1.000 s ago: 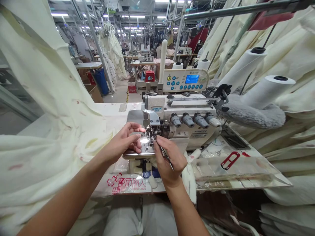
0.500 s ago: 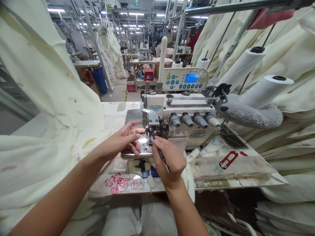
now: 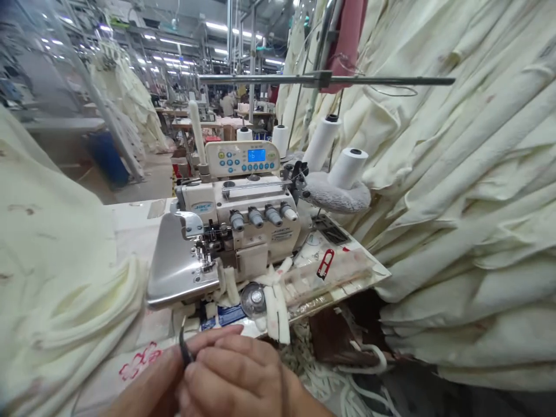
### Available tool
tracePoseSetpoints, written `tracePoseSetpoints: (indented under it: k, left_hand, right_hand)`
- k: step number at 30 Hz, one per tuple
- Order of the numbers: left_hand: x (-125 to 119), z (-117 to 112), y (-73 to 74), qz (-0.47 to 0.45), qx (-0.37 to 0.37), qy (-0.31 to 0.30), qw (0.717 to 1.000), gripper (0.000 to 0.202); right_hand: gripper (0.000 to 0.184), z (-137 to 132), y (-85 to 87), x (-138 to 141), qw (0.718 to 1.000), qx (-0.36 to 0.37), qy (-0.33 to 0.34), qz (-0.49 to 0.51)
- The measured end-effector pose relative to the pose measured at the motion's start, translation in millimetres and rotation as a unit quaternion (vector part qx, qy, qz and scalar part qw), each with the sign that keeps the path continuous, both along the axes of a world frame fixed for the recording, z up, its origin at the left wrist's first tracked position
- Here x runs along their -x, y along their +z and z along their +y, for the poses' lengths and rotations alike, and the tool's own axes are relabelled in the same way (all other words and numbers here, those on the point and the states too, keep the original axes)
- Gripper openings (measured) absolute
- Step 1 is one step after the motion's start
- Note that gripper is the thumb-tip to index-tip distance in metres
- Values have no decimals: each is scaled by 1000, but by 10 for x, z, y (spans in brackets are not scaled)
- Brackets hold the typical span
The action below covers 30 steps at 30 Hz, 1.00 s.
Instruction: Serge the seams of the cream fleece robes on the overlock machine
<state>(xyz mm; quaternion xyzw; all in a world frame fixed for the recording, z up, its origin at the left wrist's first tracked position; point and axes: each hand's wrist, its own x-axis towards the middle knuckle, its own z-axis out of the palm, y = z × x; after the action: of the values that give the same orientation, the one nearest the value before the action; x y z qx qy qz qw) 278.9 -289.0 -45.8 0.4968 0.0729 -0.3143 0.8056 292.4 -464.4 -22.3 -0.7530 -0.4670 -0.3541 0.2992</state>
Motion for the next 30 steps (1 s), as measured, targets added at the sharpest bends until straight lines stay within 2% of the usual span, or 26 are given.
tracePoseSetpoints:
  k: [2,4,8,10,13,15,16,18,20,21,23,27,30]
  left_hand:
    - [112,-182,28,7,66,25,997,42]
    - [162,-283,125,2,117,61,991,45]
    - [156,-287,254,-37,113,120,986,47]
    - [150,-241,257,-59,118,122,984,52]
    - [130,-136,267,-87,83,85,989,53]
    - [81,-22,306,-135,10,79,988,49]
    - [42,48,332,-164,-30,92,982,47]
    - [-55,197,379,-211,-91,146,962,40]
    - [-148,324,399,-226,-125,204,944,31]
    - [-183,370,395,-225,-133,224,939,28]
    - [-216,420,368,-224,-140,237,935,24]
    - [-213,427,355,-220,-148,220,939,21]
    - [-294,467,447,-193,-109,233,947,29]
  right_hand:
    - [24,54,-47,-23,995,-1,40,-88]
    - [34,89,-99,-79,986,-12,59,-153]
    - [32,68,-107,-143,984,90,79,-131]
    - [30,56,-78,-143,985,98,83,-118]
    - [27,113,-66,-157,995,30,86,-41]
    - [20,217,-91,-230,992,-92,67,59]
    - [19,287,-111,-294,976,-177,46,114]
    - [19,446,-157,-465,920,-337,-6,200]
    - [15,597,-201,-650,876,-418,-40,237]
    - [14,658,-220,-729,869,-431,-55,236]
    - [13,740,-247,-836,874,-433,-77,207]
    - [13,773,-260,-867,903,-404,-80,123]
    - [17,754,-268,-838,922,-367,-86,85]
